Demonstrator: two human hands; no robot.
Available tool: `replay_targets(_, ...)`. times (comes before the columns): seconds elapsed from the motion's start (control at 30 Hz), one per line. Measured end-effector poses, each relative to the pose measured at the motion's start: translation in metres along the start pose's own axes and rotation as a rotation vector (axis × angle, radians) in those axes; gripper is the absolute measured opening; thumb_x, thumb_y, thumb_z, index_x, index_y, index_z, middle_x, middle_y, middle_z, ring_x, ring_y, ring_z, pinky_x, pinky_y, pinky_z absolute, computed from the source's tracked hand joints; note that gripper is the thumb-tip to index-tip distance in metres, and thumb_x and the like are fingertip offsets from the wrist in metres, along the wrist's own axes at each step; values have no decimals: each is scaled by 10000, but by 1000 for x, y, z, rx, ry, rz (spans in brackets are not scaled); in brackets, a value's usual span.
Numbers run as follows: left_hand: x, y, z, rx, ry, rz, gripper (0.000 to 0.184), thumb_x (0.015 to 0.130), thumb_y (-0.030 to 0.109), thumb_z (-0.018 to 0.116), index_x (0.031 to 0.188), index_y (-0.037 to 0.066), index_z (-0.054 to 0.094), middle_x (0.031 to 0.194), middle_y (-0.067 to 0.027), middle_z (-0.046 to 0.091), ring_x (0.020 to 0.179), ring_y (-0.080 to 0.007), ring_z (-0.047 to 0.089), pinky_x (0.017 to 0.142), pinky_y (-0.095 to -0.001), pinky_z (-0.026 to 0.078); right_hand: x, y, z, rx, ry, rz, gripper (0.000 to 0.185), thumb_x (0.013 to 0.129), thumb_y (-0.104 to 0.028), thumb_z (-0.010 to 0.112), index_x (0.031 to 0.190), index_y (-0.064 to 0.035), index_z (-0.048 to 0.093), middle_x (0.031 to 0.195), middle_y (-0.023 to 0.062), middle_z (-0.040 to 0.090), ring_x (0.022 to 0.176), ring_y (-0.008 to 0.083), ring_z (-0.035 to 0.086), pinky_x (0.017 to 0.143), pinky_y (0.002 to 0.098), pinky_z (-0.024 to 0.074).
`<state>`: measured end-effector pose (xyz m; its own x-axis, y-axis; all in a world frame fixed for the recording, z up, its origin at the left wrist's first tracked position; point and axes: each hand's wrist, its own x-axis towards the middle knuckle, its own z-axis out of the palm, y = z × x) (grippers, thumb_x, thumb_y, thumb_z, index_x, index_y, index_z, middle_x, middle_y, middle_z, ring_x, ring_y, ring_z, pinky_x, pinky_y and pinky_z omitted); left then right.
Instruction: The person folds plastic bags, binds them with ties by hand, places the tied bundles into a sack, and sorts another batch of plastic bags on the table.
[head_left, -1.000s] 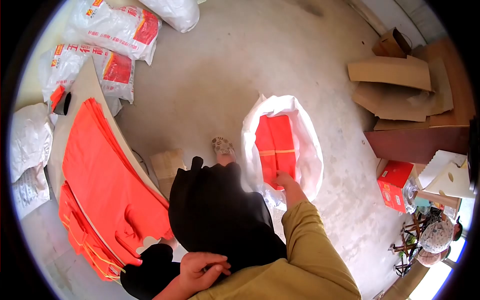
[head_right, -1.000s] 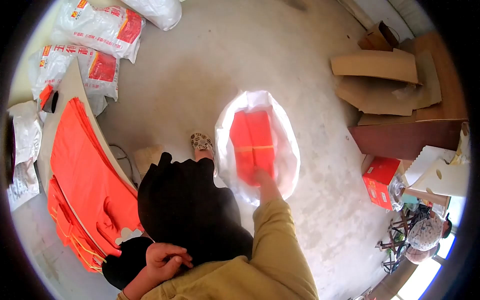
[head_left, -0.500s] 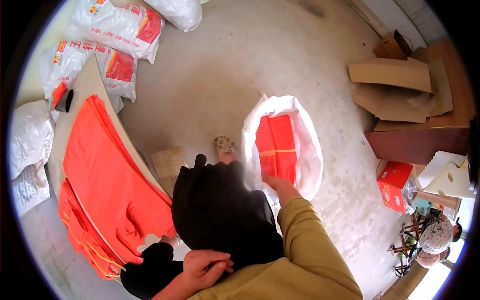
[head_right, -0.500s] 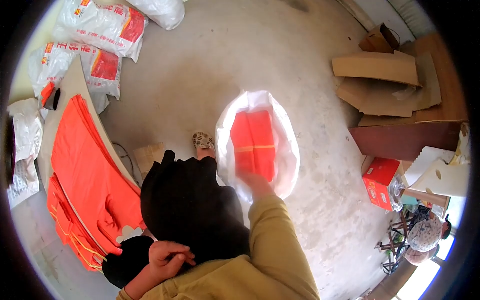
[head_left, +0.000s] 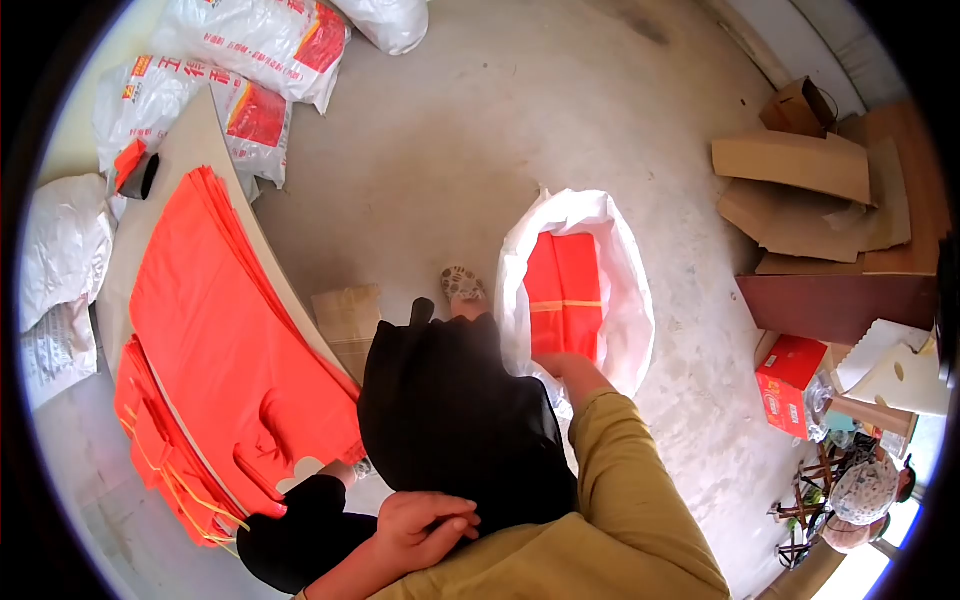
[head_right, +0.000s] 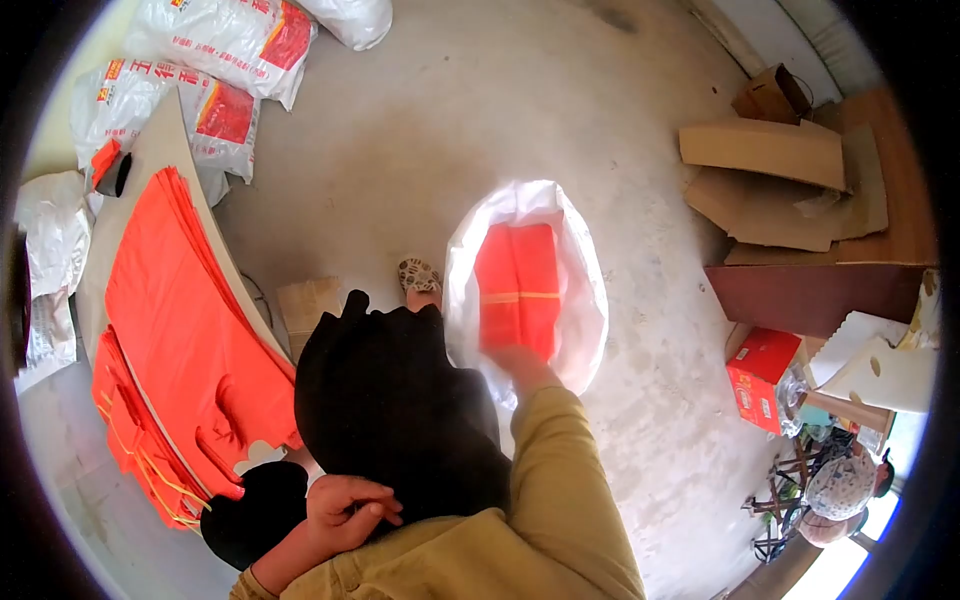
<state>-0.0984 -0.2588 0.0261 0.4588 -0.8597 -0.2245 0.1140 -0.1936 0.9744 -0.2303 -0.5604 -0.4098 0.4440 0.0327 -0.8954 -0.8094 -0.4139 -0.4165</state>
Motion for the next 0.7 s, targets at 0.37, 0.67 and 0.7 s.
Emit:
replay_targets(0.37, 2, 0, 0, 55, 3, 61, 157, 881, -27, 647, 1034, -15, 681, 821, -113, 739, 702, -189, 749, 594, -263, 571, 0, 3, 13, -127, 125, 5, 410, 911, -287, 626, 1256, -65, 617, 1196, 177, 669, 1101, 324, 652, 905, 433, 518)
replay_targets(0.67, -12, -19, 3, -60, 14, 135, 171, 965, 102, 629, 1114, 21, 647, 832, -98, 684, 652, -170, 710, 575, -311, 544, -21, -18, -11, -91, 561, -129, 396, 914, -276, 623, 1249, -63, 622, 1191, 175, 670, 1095, 323, 652, 902, 433, 519)
replay_targets(0.7, -15, -16, -4, -132, -33, 83, 201, 958, 91, 646, 1141, 10, 663, 908, -101, 710, 728, -172, 727, 629, -304, 562, -26, -25, -15, -61, 609, -145, 395, 915, -275, 623, 1248, -63, 623, 1190, 175, 670, 1095, 323, 652, 901, 433, 519)
